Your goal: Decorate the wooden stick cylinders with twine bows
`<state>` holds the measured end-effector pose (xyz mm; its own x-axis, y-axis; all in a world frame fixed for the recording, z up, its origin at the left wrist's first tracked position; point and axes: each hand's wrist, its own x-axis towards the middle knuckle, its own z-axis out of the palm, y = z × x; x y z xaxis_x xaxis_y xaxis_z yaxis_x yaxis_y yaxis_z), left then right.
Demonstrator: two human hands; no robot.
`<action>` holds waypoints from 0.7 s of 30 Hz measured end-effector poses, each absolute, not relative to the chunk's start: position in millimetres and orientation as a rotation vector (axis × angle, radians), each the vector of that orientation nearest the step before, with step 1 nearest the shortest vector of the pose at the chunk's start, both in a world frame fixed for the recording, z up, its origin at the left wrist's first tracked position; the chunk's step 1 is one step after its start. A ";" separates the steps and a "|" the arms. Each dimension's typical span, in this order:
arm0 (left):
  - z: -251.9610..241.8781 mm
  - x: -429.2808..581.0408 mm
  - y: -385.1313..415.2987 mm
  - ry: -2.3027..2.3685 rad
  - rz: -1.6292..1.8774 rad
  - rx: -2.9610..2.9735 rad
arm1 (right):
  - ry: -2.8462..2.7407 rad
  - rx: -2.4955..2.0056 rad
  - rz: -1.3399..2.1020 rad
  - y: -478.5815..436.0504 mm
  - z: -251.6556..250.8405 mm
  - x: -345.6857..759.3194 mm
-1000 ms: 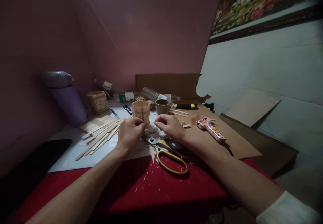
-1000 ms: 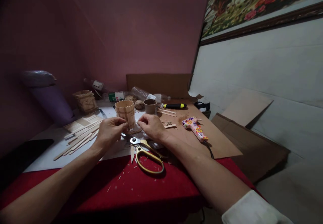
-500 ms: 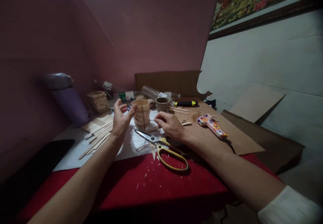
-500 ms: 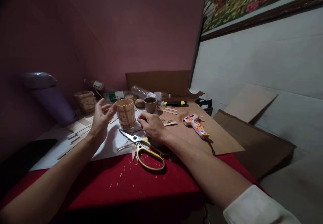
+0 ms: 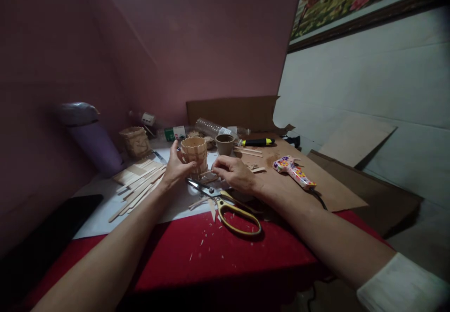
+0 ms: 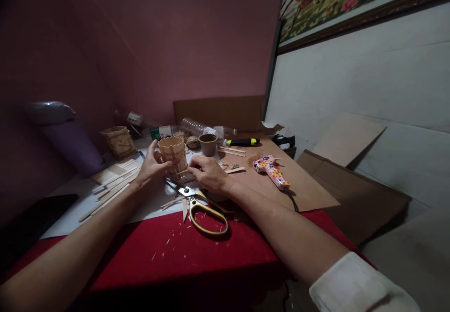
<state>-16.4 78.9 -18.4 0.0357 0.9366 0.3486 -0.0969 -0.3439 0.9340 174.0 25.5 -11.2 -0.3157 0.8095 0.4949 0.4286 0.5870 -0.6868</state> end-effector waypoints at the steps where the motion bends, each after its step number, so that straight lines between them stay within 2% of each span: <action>1: -18.0 -16.1 78.9 0.895 1.458 1.401 | -1.939 -0.980 0.588 25.6 -11.7 173.6; 8: -3.3 -17.4 67.0 0.793 1.503 1.307 | -1.817 -0.927 0.629 22.6 -5.8 170.7; 15: 15.4 -5.4 27.0 0.668 1.139 1.060 | -1.697 -0.765 0.578 6.7 11.4 171.8; 21: 12.6 1.8 20.2 0.672 1.062 0.986 | -1.813 -0.785 0.509 -3.6 17.5 171.9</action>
